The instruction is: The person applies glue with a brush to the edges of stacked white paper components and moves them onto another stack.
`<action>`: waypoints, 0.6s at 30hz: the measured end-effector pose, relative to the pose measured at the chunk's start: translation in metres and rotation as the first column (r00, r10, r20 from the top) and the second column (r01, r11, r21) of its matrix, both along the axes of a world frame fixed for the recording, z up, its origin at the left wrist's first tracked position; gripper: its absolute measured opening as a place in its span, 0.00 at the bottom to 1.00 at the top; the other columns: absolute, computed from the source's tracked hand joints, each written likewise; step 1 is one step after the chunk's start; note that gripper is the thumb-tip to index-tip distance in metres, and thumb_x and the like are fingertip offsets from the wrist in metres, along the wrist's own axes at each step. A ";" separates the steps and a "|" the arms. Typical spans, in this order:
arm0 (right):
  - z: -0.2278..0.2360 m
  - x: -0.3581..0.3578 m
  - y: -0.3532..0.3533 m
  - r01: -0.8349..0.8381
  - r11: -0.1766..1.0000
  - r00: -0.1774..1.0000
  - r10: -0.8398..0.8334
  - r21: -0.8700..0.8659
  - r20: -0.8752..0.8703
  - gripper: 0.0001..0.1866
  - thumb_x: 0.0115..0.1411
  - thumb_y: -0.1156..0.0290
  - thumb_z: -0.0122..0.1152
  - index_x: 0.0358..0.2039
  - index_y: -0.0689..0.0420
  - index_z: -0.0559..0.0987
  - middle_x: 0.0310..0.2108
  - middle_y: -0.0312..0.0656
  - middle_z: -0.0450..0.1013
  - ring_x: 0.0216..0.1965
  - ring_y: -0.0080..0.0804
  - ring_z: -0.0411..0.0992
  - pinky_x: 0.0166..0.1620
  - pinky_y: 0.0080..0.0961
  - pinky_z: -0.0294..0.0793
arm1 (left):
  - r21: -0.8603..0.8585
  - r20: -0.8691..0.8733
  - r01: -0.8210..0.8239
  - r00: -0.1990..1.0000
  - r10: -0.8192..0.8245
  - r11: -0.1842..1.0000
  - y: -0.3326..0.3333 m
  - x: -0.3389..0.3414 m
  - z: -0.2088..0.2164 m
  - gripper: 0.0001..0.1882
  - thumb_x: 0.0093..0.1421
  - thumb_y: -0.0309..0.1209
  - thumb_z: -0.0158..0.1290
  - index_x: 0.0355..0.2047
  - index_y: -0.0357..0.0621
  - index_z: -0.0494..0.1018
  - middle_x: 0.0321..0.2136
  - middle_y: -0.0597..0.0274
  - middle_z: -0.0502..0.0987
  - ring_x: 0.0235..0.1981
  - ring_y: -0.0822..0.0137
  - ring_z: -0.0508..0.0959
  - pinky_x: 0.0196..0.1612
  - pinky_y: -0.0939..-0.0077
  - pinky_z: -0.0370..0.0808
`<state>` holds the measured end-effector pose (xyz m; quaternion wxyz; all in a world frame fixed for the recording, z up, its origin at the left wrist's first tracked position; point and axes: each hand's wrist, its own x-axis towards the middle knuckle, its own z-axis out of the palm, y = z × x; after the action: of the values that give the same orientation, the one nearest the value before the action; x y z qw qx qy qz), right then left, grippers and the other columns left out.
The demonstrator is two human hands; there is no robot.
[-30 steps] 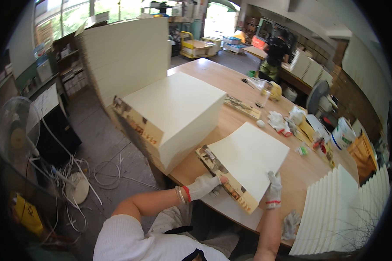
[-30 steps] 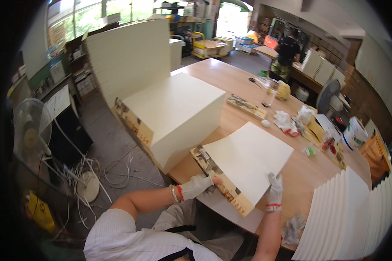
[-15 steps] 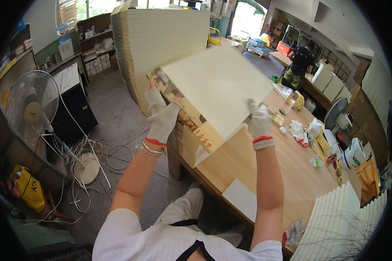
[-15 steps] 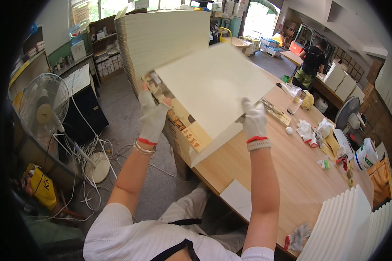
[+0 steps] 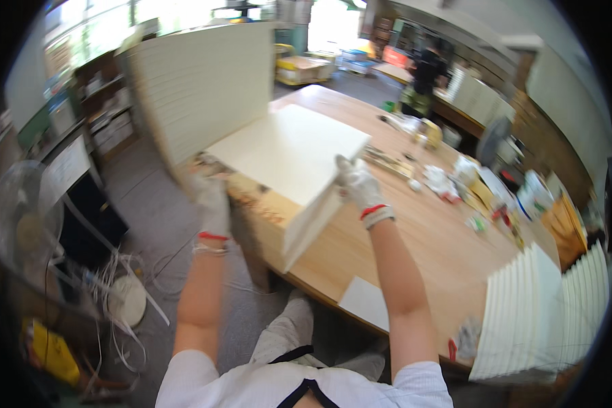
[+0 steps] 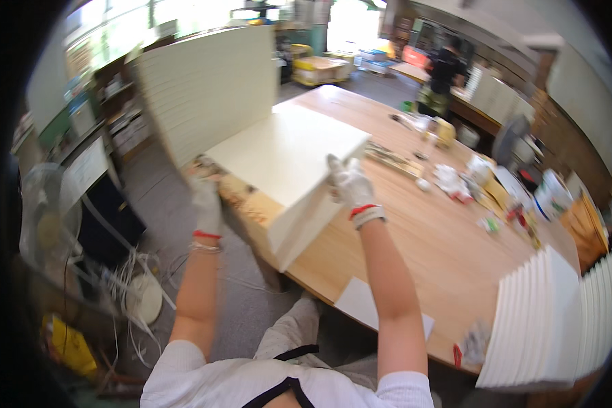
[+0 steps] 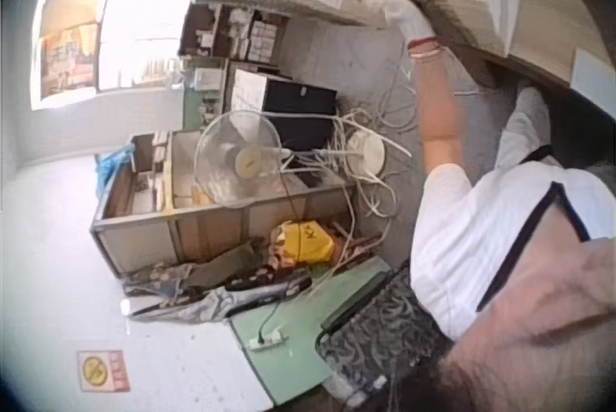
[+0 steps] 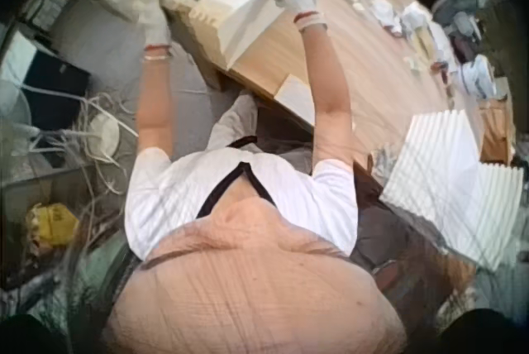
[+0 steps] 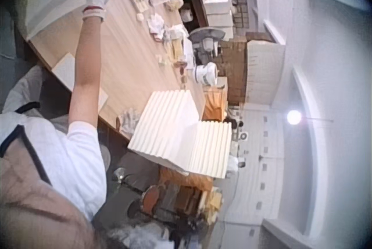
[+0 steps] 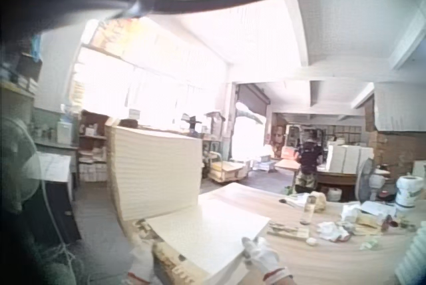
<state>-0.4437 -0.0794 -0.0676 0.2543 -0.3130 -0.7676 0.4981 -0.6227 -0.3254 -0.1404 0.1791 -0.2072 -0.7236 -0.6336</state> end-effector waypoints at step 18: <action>-0.035 0.501 -0.120 0.483 0.843 0.861 -0.409 0.235 -0.302 0.17 0.63 0.66 0.57 0.46 0.66 0.74 0.37 0.46 0.75 0.39 0.32 0.74 0.44 0.28 0.73 | -0.661 -0.528 0.750 -0.456 -0.716 0.009 0.201 0.492 0.140 0.19 0.45 0.29 0.65 0.38 0.44 0.74 0.42 0.59 0.78 0.42 0.54 0.78 0.44 0.65 0.76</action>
<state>0.0577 -0.1990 -0.1021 0.4997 -0.3787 -0.7033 0.3350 -0.1310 -0.1246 -0.0005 0.0006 -0.9198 -0.1335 -0.3689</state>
